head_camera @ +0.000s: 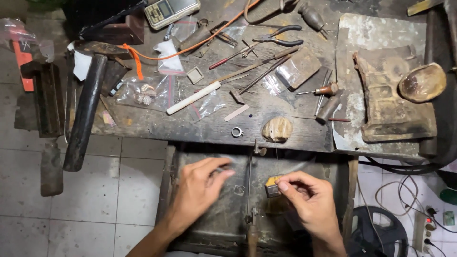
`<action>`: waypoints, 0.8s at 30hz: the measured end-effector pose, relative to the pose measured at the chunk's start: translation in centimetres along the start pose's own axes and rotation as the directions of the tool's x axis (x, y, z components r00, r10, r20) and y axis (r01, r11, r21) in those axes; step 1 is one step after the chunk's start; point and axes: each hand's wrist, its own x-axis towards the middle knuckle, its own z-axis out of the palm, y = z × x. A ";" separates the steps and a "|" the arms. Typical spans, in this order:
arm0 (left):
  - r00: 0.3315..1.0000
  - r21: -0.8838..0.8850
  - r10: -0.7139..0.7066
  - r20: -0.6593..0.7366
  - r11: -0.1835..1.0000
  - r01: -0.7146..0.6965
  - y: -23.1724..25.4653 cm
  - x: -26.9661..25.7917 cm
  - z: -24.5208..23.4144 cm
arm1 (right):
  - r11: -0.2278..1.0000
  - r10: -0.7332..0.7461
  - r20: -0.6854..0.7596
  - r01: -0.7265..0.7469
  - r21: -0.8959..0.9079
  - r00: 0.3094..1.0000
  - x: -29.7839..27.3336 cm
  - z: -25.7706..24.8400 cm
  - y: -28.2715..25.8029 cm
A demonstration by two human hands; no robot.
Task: Using a jeweler's saw to cut a small piece of material on a workbench, including applying lubricant to the blade and brushing away dust.
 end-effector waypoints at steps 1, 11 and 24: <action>1.000 0.000 -0.003 0.001 1.000 0.003 1.5 0.7 -0.1 | 1.000 0.003 0.001 -0.003 0.001 1.000 0.0 0.2 -0.2; 0.923 -0.633 -0.228 0.311 0.675 0.380 6.2 4.3 2.7 | 0.997 -0.037 0.000 0.037 0.060 0.999 0.1 0.7 -1.9; 0.918 -0.683 -0.216 0.332 0.616 0.392 6.0 4.2 2.7 | 0.994 -0.044 -0.011 0.045 0.096 0.999 0.0 1.1 -1.8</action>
